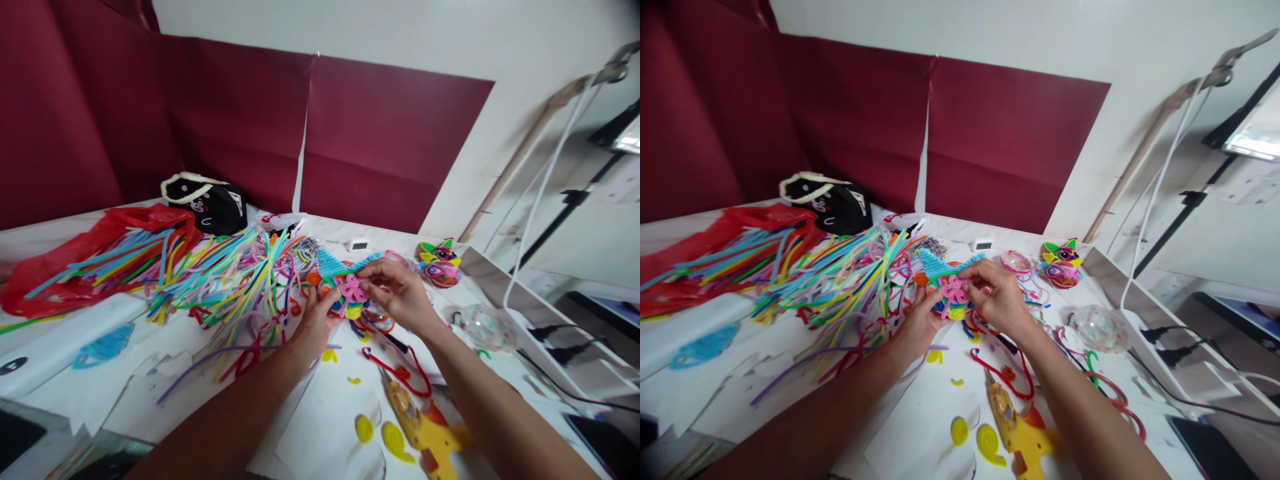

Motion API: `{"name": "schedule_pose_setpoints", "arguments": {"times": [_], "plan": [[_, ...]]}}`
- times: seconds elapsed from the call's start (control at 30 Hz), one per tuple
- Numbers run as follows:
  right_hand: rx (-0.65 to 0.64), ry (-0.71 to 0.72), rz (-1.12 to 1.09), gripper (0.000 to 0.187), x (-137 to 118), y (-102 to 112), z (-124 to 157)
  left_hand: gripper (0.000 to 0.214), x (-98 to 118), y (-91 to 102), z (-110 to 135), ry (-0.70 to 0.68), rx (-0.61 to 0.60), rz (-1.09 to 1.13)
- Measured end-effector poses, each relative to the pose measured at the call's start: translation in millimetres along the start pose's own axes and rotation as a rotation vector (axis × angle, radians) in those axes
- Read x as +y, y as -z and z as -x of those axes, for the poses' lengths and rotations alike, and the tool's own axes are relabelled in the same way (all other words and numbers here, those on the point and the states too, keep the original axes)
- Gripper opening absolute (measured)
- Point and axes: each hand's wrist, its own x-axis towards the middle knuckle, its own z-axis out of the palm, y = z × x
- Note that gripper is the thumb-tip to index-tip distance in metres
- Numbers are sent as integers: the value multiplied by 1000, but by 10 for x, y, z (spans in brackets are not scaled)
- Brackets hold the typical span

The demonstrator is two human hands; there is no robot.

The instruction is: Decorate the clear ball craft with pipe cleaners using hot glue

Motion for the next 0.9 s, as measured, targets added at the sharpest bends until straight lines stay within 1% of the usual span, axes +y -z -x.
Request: {"name": "schedule_pose_setpoints", "arguments": {"times": [0.13, 0.27, 0.43, 0.53, 0.7, 0.9], "plan": [[-9, 22, 68, 9, -15, 4, 3, 60, -5, 8, -3, 6, 12, -6], [9, 67, 144, 9, -36, 3, -5, 57, -4, 1, 7, 4, 4, 1], [44, 167, 251, 13, -94, -12, -14, 61, 11, -16, 16, 12, 0, -2], [48, 235, 315, 18, -131, -22, -18, 61, 10, -12, 10, 19, 21, 4], [24, 329, 425, 20, -143, -38, -22, 58, -15, 14, -11, 28, 45, -3], [-32, 379, 569, 22, -97, -61, -10, 51, 3, -13, -7, 32, 27, 40]]}}
